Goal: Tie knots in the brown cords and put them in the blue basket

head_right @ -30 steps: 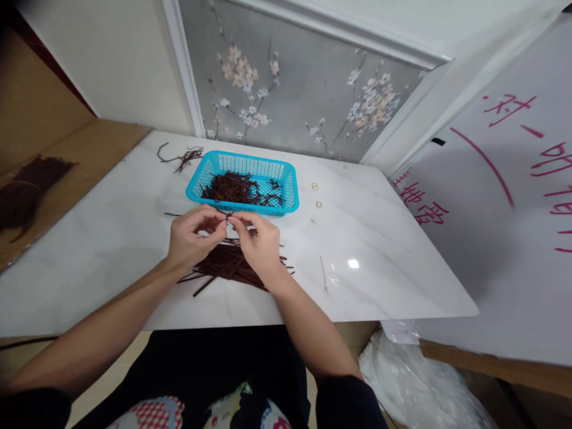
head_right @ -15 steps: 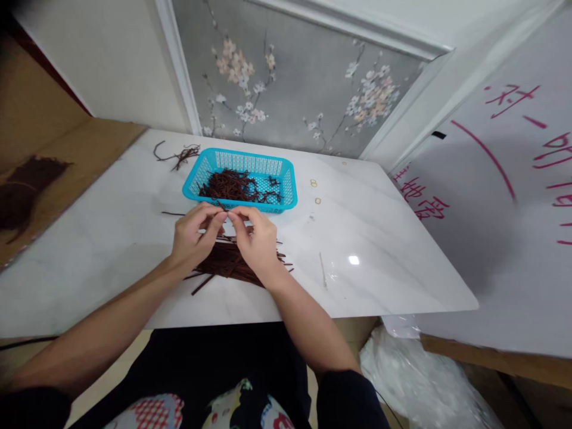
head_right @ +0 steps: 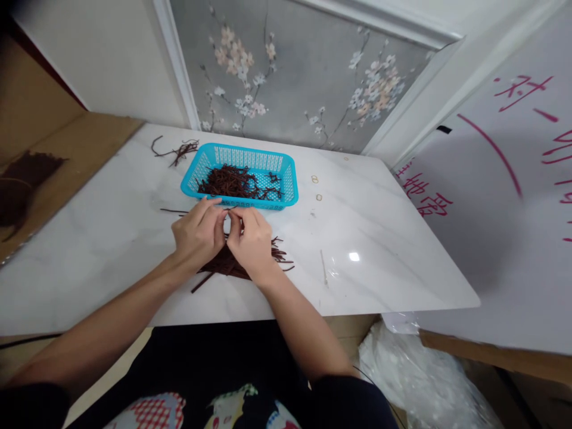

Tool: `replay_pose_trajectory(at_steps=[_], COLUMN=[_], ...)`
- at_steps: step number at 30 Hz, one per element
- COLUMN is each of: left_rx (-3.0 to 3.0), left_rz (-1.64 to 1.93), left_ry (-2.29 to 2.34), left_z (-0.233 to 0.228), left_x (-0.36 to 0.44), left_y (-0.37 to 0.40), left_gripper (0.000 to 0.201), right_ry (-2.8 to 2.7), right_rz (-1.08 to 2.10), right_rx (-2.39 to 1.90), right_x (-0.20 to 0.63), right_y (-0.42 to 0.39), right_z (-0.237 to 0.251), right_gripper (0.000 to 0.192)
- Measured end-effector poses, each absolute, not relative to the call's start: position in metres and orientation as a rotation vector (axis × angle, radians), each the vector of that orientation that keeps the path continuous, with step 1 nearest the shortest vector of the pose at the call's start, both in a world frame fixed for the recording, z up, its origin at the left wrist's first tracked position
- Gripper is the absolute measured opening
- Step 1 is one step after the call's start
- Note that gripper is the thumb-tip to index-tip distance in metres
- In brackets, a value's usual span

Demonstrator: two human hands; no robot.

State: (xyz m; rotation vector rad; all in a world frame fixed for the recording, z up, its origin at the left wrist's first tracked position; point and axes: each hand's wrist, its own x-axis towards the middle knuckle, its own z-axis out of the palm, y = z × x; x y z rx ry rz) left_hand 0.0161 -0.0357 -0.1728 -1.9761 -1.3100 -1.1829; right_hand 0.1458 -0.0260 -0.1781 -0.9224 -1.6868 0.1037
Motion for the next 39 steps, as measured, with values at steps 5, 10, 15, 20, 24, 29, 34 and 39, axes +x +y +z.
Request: replay_pose_trajectory(at_steps=[5,10,15,20,24,29,34,39], left_rx=[-2.002,-2.01,-2.054,-2.129,-2.124,-1.958,-2.247,-2.835], left_rz=[-1.206,-1.249,-1.327,-1.433,-1.476,-1.301,-1.348,-1.003], left_ry=[-1.317,-1.443,-1.529,-1.489,-1.516,-1.711,-2.067,-2.62], left_z=[-0.175,-0.177,-0.177,-0.177,-0.176,-0.151,-0.107,-0.091], left_x=[0.011,0.009,0.009,0.008,0.01,-0.007,-0.044,-0.052], left_y=[-0.039,-0.038,-0.036,-0.038,-0.038,0.004,0.055,0.081], left_gripper=[0.01,0.015,0.02,0.017,0.019,0.021,0.041,0.071], right_ry=[-1.717,-1.77,-1.752,-1.631,-1.5,-1.382,-1.312,-1.358], right_rz=[0.175,0.17,0.199,0.405,0.617,0.76,0.836,1.014], right_rx=[-0.89,-0.806,-0.844,-0.903,-0.976,-1.058,-1.085,-0.996], right_x=[0.149,0.153,0.156,0.161,0.165,0.166,0.164,0.159], right_y=[-0.027,-0.027,-0.027,-0.027,-0.026,-0.022,-0.019,-0.02], right_z=[-0.177,-0.179,-0.178,-0.172,-0.168,-0.166,-0.164,-0.165], right_gripper=[0.012,0.013,0.014,0.011,0.024,0.035,0.039,0.04])
